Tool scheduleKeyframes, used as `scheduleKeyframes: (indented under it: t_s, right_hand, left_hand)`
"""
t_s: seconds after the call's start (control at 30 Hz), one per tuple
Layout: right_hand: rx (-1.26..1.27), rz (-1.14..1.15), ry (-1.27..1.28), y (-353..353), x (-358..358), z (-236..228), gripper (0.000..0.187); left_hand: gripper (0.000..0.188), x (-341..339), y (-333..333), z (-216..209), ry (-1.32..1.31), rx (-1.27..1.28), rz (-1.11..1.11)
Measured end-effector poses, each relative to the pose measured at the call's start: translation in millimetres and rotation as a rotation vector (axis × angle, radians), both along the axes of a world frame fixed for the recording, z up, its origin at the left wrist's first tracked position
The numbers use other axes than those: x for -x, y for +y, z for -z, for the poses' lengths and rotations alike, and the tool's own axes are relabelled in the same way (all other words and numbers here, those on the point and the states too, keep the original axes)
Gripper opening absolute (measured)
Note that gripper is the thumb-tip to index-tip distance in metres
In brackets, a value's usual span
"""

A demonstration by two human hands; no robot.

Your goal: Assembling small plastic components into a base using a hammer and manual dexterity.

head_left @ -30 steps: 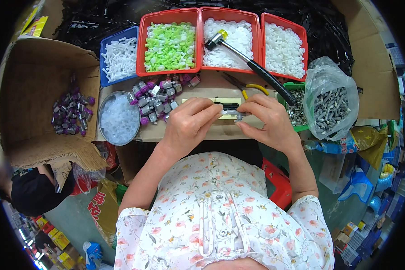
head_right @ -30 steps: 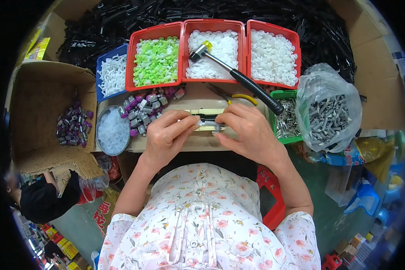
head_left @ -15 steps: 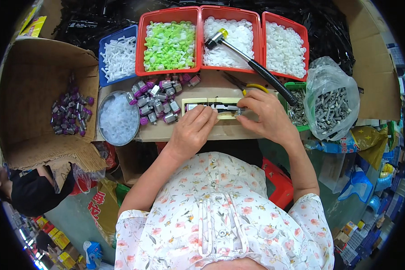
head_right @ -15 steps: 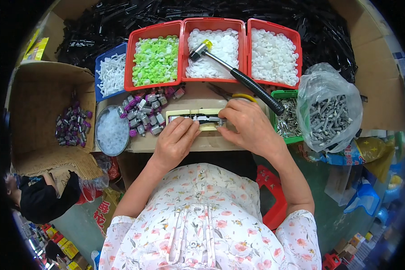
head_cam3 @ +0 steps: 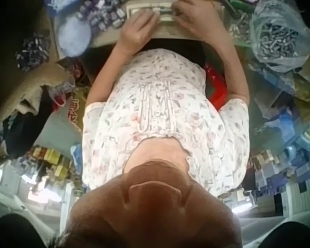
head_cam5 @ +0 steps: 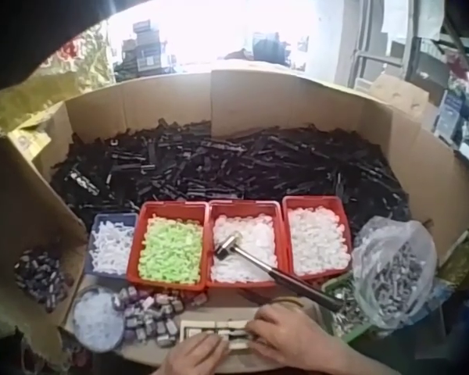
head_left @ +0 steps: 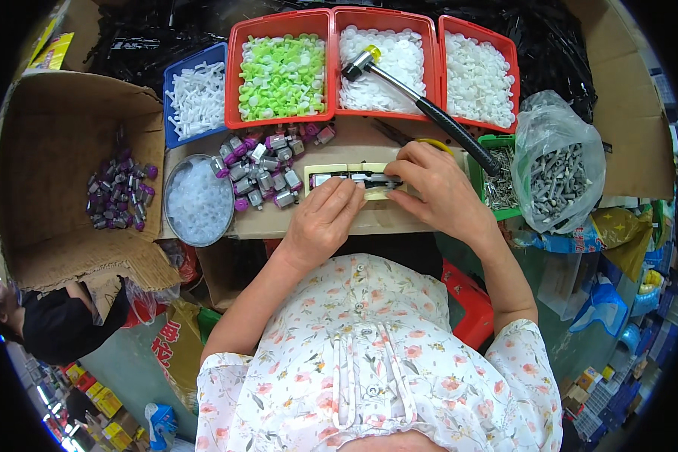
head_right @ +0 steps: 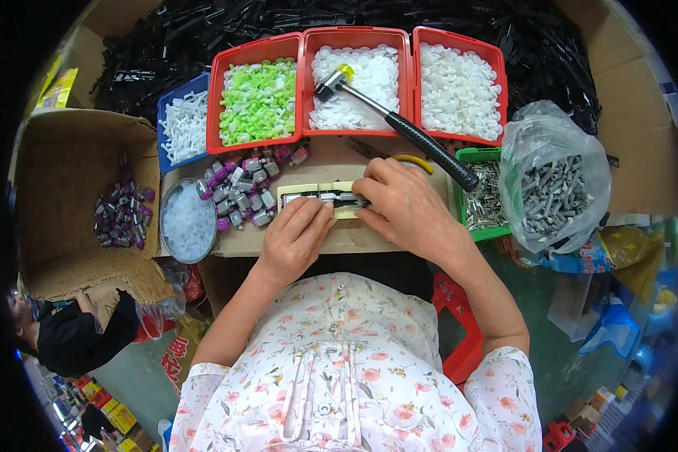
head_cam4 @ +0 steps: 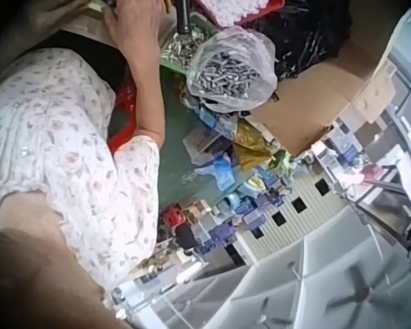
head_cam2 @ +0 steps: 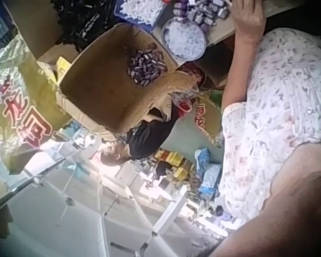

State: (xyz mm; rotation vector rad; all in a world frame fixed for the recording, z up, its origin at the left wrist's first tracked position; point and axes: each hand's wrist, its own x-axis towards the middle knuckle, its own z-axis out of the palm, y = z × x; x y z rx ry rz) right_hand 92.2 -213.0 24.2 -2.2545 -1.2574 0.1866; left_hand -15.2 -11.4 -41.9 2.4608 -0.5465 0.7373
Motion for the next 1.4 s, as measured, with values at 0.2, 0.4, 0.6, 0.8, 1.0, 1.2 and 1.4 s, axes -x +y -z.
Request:
scheduleKeyframes:
  t_s: [0.2,0.4,0.6,0.8,1.0,1.2,1.4]
  right_hand:
    - [-0.108,0.093,0.088,-7.5,3.3,3.7,0.03]
    - [-0.129,0.093,0.096,-8.6,5.2,12.8,0.027]
    - [-0.148,0.136,0.017,-17.0,0.7,0.7,0.026]
    - [-0.262,0.364,-0.183,-49.9,-54.4,-43.8,0.018]
    - [0.284,0.604,-0.569,-140.1,-177.7,-24.4,0.021]
    - [0.683,0.769,-0.264,-149.1,-239.1,4.5,0.031]
    - [0.598,0.741,-0.303,-154.4,-237.8,-16.5,0.032]
  left_hand:
    - [0.03,-1.8,0.0,-3.0,-0.004,0.016,0.01]
    - [0.03,-2.7,-1.0,-6.1,0.012,0.014,0.013]
    - [0.026,-3.8,-0.8,-13.4,0.0,0.066,0.041]
    - [0.027,0.7,5.2,-17.6,-0.018,0.035,-0.031]
    - [0.029,3.4,6.5,-16.5,-0.02,0.062,-0.033]
    - [0.027,6.7,10.5,-18.2,-0.011,0.081,-0.076]
    - [0.025,9.8,16.6,-20.5,0.012,0.071,-0.101]
